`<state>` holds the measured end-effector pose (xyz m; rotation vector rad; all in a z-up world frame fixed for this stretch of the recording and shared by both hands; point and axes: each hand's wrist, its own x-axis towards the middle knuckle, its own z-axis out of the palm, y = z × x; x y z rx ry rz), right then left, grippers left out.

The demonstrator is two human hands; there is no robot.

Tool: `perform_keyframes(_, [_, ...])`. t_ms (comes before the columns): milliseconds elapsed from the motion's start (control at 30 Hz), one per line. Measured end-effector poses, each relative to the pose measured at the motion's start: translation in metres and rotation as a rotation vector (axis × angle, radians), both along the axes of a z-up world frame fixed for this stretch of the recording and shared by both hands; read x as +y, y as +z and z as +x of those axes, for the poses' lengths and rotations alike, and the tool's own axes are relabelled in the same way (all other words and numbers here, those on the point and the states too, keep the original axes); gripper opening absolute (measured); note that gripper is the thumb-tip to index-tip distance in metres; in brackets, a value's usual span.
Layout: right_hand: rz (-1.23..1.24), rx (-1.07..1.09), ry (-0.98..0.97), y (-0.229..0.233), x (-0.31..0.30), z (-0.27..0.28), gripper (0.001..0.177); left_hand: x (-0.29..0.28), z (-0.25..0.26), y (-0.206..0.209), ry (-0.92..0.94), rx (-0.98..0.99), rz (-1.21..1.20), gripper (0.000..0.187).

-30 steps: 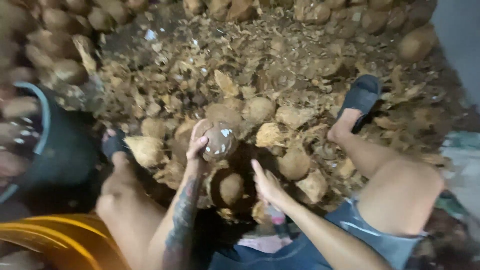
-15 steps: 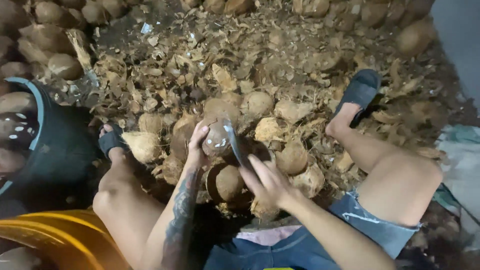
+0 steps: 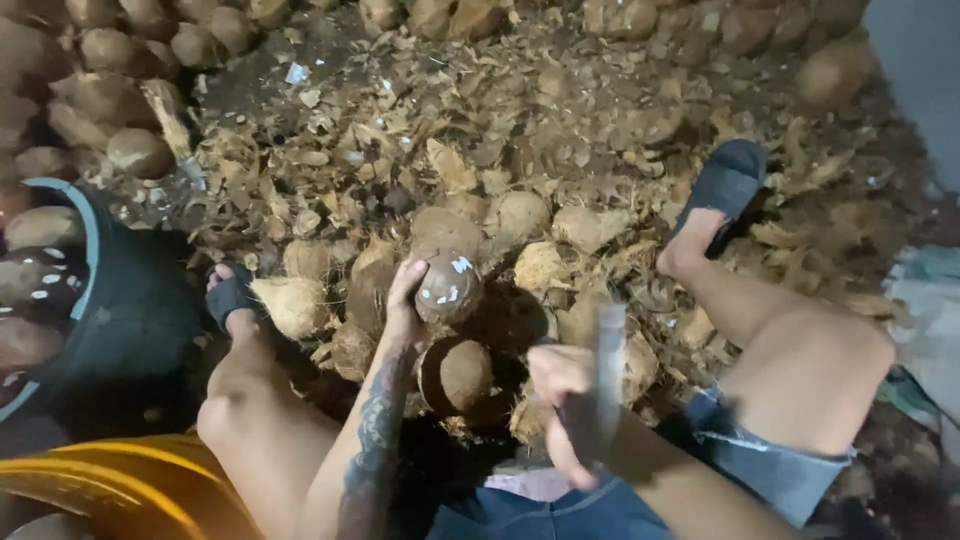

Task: The person sits on the ground and peels the husk off a coconut using a knife. They rotate the coconut and scrape away the fibrous outer layer, then place the peeled coconut into a nearby bucket.

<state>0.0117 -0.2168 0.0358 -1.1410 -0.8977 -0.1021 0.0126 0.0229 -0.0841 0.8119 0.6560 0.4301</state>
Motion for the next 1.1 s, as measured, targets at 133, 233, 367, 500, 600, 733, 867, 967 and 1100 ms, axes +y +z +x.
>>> perform_keyframes(133, [-0.773,0.19,0.022,-0.048,-0.004,0.01,0.048,-0.012,-0.008,0.026,0.006,-0.026,0.162,0.058])
perform_keyframes(233, [-1.061,0.537,0.098,-0.049,-0.006,0.011,0.068,-0.023,-0.01,0.054,-0.054,-0.066,0.059,0.066])
perform_keyframes(367, [-0.641,0.692,0.342,-0.011,-0.013,-0.001,0.054,0.005,-0.018,0.02,-0.257,-0.098,-0.297,0.074])
perform_keyframes(500, [-0.288,0.402,0.363,0.054,-0.015,-0.019,0.035,0.0,-0.01,0.023,-0.157,-0.236,-0.144,0.073])
perform_keyframes(600, [0.146,0.044,0.175,0.026,-0.007,-0.013,0.07,-0.007,0.0,0.035,-0.039,-0.043,-0.092,0.081])
perform_keyframes(733, [-0.902,0.419,0.114,-0.046,0.003,0.023,0.075,-0.012,0.002,0.019,0.001,-0.165,-0.02,0.08])
perform_keyframes(867, [-1.173,0.666,0.057,-0.038,0.008,0.011,0.084,-0.001,-0.012,0.044,-0.027,0.034,-0.148,0.105])
perform_keyframes(967, [-0.851,0.489,0.12,-0.041,0.003,0.018,0.052,0.015,-0.01,0.071,-0.353,-0.197,-0.005,0.095])
perform_keyframes(1100, [-0.566,0.379,0.218,0.072,-0.008,-0.003,0.039,0.001,-0.009,0.024,-0.172,0.146,-0.042,0.105])
